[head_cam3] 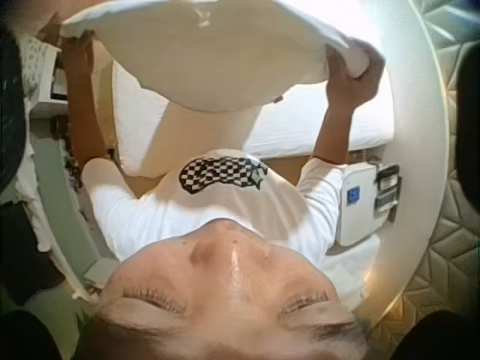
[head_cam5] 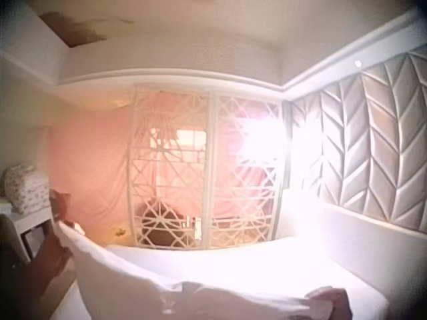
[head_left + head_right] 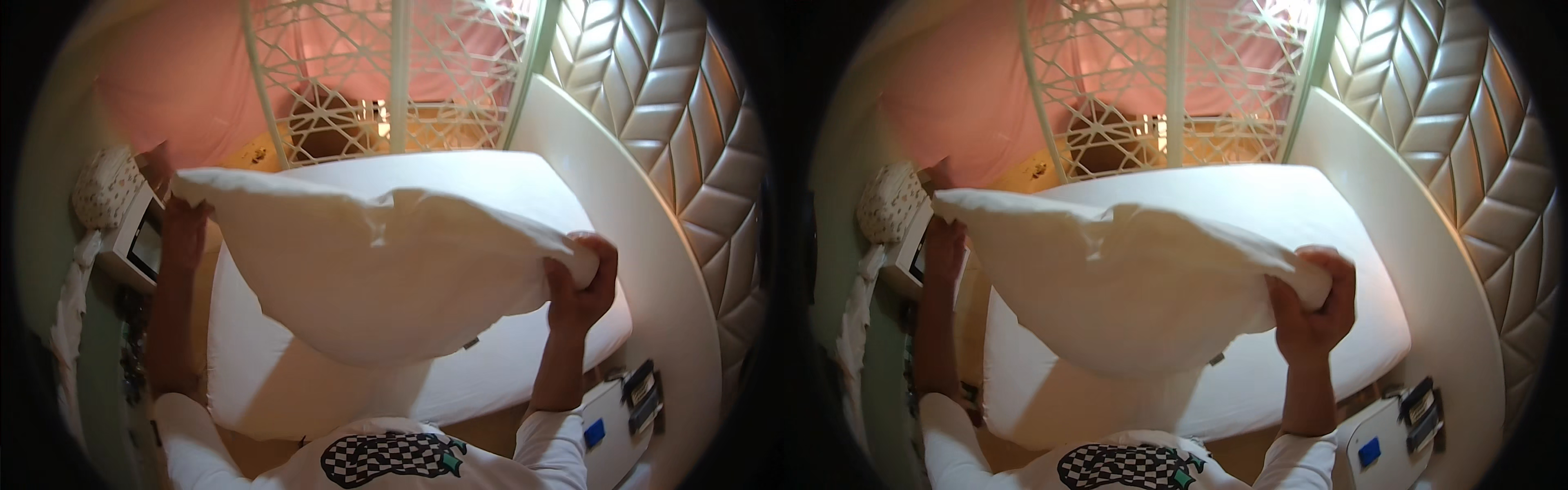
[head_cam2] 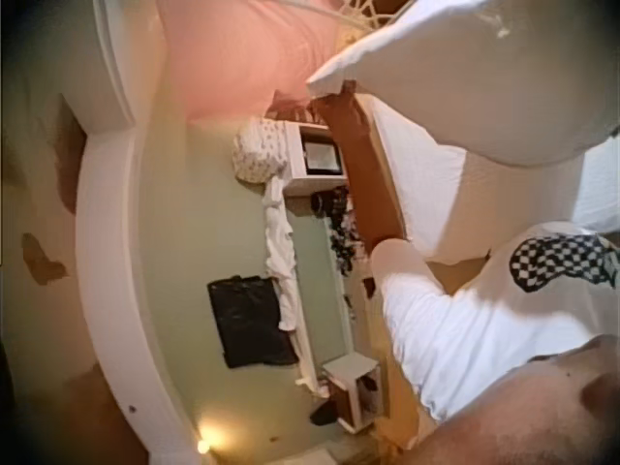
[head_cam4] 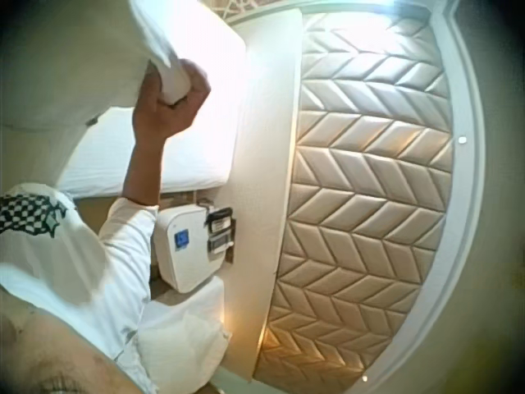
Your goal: The person places a pillow into a pillowcase and smooths it on the bed. Then the person spreads a white duvet over the mattress, tucking and smoothing the fabric.
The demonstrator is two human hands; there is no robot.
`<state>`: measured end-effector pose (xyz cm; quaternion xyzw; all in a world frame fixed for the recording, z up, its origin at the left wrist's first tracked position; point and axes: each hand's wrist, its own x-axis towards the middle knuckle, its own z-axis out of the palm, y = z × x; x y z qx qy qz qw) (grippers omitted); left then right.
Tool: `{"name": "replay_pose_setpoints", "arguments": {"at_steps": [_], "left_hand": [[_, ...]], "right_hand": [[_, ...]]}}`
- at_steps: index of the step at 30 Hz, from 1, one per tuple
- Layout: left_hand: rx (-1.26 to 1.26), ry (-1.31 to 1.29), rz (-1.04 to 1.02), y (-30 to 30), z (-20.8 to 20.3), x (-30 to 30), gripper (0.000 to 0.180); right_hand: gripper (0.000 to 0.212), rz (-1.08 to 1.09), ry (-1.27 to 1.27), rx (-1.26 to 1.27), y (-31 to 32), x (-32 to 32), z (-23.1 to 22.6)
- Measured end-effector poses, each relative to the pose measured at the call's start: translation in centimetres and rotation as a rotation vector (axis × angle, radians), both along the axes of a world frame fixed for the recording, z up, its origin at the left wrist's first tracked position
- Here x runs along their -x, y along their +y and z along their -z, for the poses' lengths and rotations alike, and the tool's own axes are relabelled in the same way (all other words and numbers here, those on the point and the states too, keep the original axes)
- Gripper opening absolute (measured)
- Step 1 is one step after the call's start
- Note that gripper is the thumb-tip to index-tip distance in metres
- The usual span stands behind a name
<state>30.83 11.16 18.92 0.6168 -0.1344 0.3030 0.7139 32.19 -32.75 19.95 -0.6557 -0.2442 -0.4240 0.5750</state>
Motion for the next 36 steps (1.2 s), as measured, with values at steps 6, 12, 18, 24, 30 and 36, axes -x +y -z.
{"name": "replay_pose_setpoints", "arguments": {"at_steps": [6, 12, 18, 24, 30, 36], "left_hand": [[0.03, 0.251, -0.151, 2.3, 3.3, 4.0, 0.03], [0.24, 0.264, -0.093, 1.7, 6.5, 5.5, 0.036], [0.557, 0.242, 0.462, -0.1, 9.6, 14.5, 0.017], [0.701, 0.258, 0.71, -1.1, 13.2, 19.8, 0.051], [0.123, 1.123, 0.045, -1.2, 12.7, 19.7, 0.055], [0.013, 1.129, 0.356, -5.4, 11.5, 17.8, 0.05]], "right_hand": [[0.031, 0.052, -0.001, 0.343, 3.2, -2.3, -0.9], [0.029, 0.03, 0.257, 0.244, 0.4, -2.3, 2.0], [0.024, -0.729, 0.268, 0.053, -2.5, 3.7, 4.3], [0.034, -1.607, 0.691, 0.199, -5.5, 5.8, 5.7], [0.046, -0.464, 1.662, 0.124, -5.8, 5.8, 13.6], [0.039, -0.554, 1.802, 0.073, 3.8, 7.5, 11.8]]}}
